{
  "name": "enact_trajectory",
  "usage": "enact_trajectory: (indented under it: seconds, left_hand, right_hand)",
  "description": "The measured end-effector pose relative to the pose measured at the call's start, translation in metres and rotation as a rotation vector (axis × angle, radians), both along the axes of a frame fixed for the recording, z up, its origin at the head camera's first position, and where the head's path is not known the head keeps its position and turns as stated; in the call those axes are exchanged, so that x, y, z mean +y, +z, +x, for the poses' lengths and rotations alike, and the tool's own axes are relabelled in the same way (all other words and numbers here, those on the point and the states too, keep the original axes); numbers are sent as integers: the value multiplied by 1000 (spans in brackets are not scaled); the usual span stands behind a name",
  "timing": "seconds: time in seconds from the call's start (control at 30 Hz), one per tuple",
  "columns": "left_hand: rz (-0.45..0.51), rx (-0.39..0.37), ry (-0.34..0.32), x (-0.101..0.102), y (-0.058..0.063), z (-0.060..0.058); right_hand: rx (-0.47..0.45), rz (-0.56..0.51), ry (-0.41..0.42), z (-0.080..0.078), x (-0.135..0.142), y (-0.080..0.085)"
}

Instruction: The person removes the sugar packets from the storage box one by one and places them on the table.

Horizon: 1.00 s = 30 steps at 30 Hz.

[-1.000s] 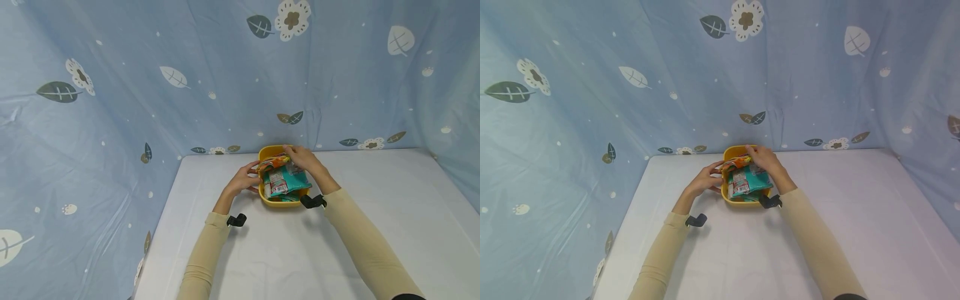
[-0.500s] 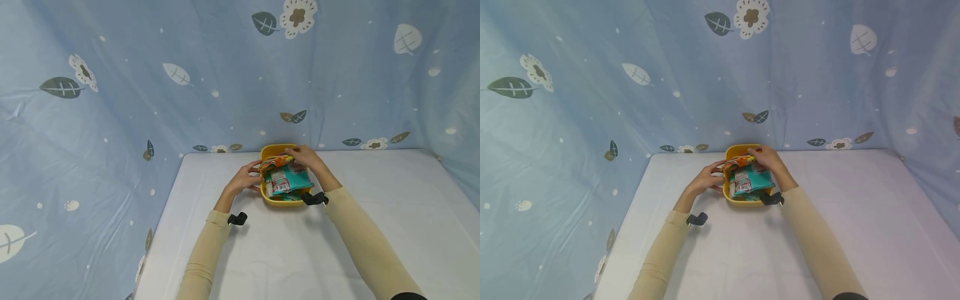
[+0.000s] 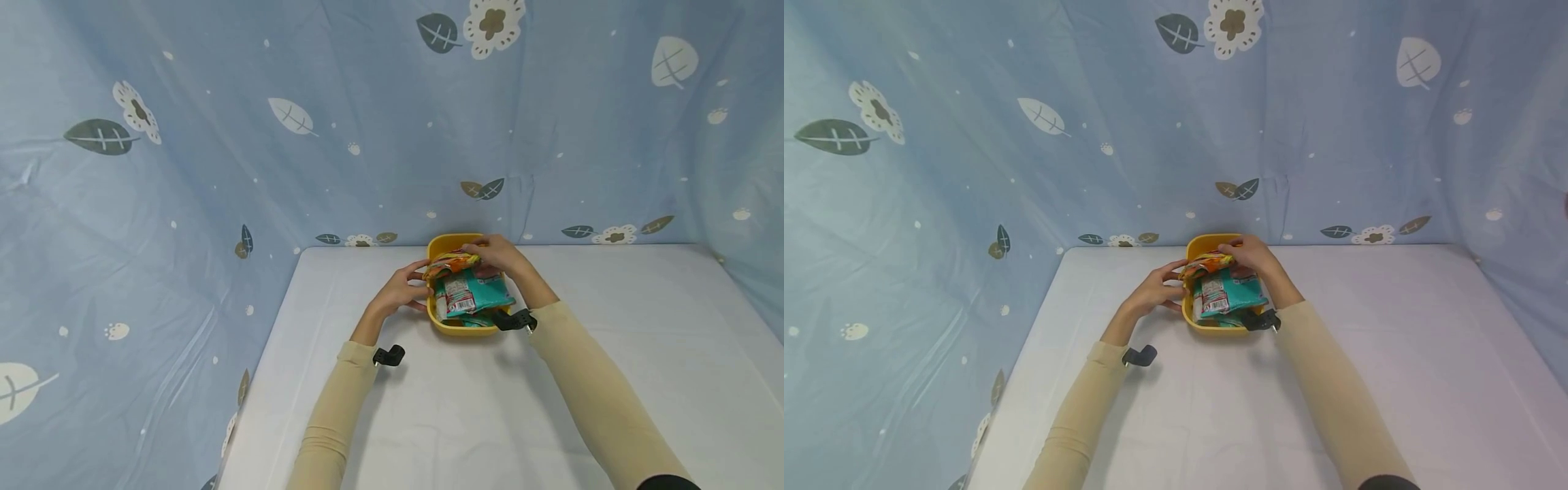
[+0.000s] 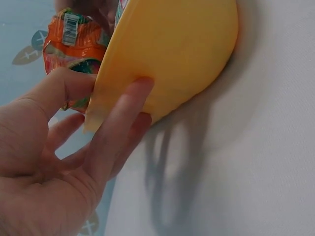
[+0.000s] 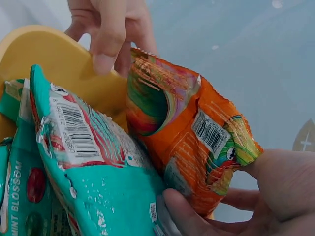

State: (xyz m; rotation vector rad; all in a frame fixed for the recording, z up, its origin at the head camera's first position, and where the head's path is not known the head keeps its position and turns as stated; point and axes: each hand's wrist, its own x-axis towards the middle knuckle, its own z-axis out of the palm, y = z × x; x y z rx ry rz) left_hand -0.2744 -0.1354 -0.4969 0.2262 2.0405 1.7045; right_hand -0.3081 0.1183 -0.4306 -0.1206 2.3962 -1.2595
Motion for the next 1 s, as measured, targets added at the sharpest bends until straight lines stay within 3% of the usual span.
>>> enact_trajectory:
  seconds: [0.53, 1.0]
  left_hand:
    - [6, -6, 17, 0, 1, -1]
    - [5, -19, 28, 0, -2, 1]
  right_hand:
    - [-117, -200, -68, -2, -10, 5]
    - [-99, -278, -97, 2, -12, 1]
